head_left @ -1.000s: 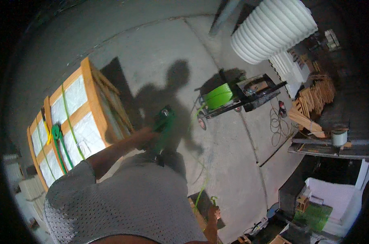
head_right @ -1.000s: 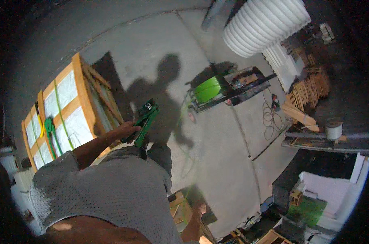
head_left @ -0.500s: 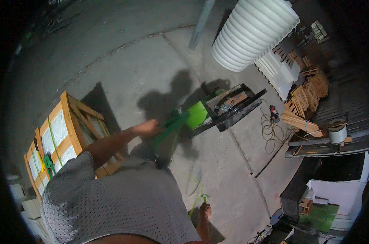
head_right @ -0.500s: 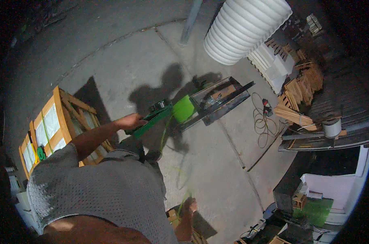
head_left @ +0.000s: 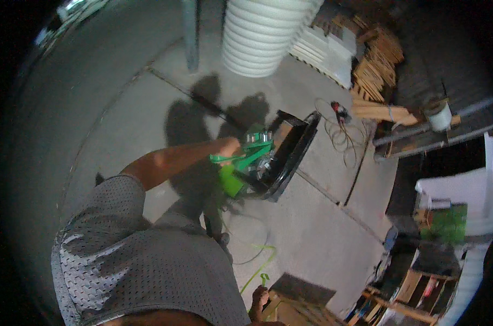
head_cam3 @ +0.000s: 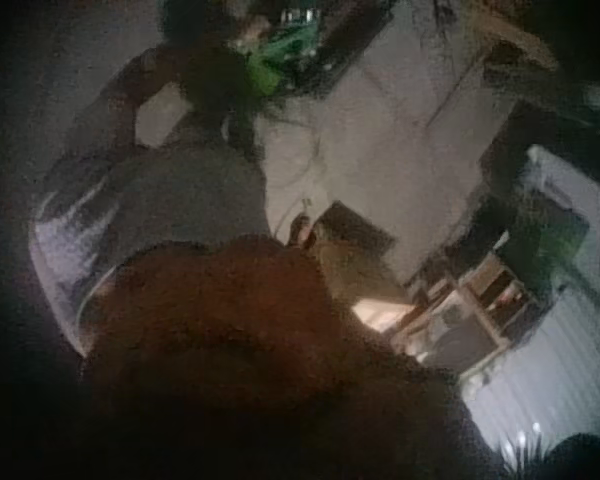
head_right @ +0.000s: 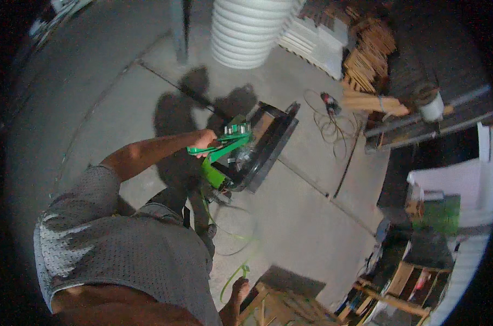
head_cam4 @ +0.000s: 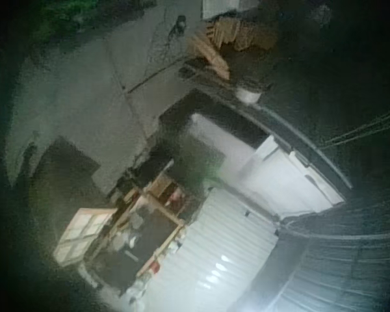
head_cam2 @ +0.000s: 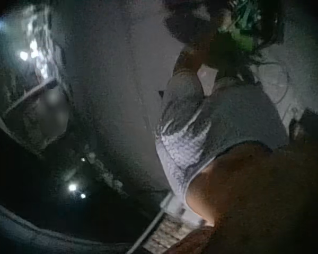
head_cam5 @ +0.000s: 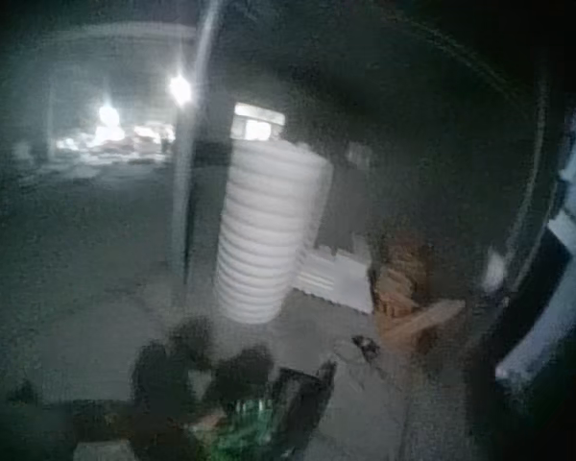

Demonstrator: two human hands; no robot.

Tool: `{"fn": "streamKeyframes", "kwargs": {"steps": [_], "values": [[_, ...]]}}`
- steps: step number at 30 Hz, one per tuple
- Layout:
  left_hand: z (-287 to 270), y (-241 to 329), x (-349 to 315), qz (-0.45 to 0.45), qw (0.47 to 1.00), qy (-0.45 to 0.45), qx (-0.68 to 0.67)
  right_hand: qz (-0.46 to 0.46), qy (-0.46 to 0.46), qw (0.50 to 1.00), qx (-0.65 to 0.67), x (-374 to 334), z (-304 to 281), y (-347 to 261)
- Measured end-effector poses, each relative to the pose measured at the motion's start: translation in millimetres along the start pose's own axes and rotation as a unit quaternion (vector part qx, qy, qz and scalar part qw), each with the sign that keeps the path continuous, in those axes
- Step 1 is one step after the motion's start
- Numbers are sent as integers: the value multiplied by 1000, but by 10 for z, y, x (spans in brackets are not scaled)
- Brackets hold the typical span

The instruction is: The person wraps a green strap around a wooden crate, threads it through a tensioner, and tightens it. They repeat the process on a second crate, then retrieve a small bag of metal fasteners from a shelf and place them on the tensioner cart before returning to the crates.

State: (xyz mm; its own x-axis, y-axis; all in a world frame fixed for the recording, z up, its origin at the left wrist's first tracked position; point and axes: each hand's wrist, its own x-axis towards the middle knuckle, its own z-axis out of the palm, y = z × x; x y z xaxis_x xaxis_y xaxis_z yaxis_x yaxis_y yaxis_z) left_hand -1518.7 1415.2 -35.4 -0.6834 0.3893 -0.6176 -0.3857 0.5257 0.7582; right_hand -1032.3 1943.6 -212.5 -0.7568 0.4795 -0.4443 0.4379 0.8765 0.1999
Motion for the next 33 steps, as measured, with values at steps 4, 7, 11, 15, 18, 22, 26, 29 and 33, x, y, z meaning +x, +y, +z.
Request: {"fn": "streamKeyframes", "kwargs": {"steps": [4,7,11,15,18,22,26,29,33], "values": [[-462,302,719,33,998,-17,53,-97,100,926,-350,-826,269,-612],[-759,365,1200,84,992,2,90,-100,-56,991,-72,-1199,50,-1040],[-1065,402,1610,86,916,285,268,105,-19,965,238,-1683,-454,-1720],[-1188,61,1562,317,767,436,348,204,60,957,198,-1950,-482,-1895],[-1305,-368,1348,205,847,425,244,183,315,924,118,-2082,-194,-1805],[-720,-968,642,305,802,386,339,364,89,901,217,-2212,357,-1519],[-20,-595,-40,349,881,200,248,356,7,884,304,-2232,792,-742],[297,254,-248,432,856,162,234,468,148,611,621,-2334,581,-117],[594,1267,-286,591,746,125,281,437,185,733,486,-2161,-38,1]]}}
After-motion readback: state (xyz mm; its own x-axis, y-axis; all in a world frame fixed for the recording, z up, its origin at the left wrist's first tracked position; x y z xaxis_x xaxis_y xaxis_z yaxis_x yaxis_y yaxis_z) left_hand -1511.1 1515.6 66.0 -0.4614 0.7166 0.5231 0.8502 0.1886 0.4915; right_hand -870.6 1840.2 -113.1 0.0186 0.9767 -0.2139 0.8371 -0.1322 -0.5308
